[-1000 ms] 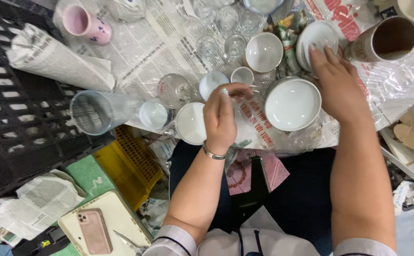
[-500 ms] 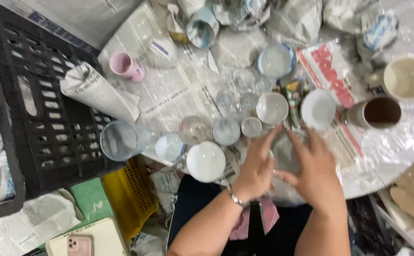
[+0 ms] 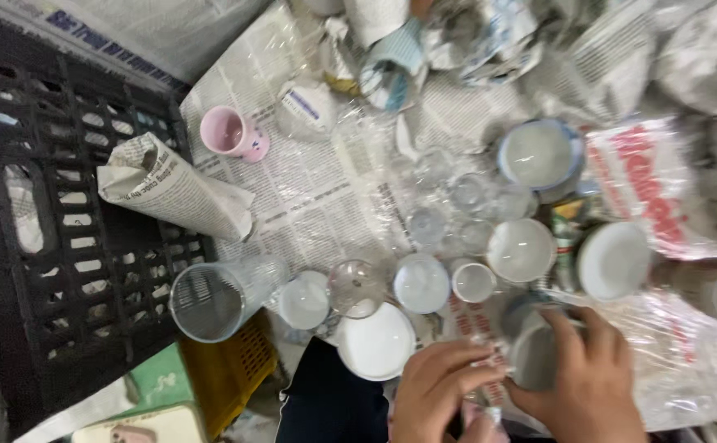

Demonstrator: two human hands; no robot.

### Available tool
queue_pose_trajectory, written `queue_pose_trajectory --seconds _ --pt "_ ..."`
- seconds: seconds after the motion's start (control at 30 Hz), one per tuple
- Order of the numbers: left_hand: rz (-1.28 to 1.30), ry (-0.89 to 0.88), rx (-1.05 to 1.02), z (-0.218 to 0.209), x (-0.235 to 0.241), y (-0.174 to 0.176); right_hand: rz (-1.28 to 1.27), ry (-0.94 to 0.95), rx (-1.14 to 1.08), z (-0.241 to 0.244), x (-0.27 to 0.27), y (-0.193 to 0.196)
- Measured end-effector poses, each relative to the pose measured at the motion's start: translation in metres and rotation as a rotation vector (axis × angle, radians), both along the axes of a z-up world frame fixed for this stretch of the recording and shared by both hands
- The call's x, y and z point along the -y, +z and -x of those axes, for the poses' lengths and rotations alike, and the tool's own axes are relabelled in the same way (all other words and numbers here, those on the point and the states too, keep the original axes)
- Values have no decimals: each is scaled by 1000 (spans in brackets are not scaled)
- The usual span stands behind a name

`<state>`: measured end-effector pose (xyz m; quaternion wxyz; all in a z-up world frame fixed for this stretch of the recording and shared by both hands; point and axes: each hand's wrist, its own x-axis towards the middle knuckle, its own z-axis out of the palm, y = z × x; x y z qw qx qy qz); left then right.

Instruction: The person sits on the floor and wraps various ceramic and glass dishes, including bowls, cups, and glasses, using newspaper. They fold the newspaper around each item individually and place the wrapped items on a nearby table.

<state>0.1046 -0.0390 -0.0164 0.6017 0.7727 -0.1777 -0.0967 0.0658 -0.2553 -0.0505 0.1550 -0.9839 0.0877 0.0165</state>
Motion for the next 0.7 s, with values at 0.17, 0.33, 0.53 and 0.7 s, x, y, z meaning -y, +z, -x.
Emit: queue_pose_trajectory --seconds 0.17,0.33,0.53,0.7 --pt "271 27 -210 -6 -24 -26 113 -24 3 -1 -2 -17" --pt "396 -63 -364 -6 -38 -20 204 -58 -25 0 -13 -10" --pt "340 107 -311 -7 -46 22 246 8 -19 23 -18 25" --pt "346 198 -275 -5 -39 18 160 3 142 37 -35 66"
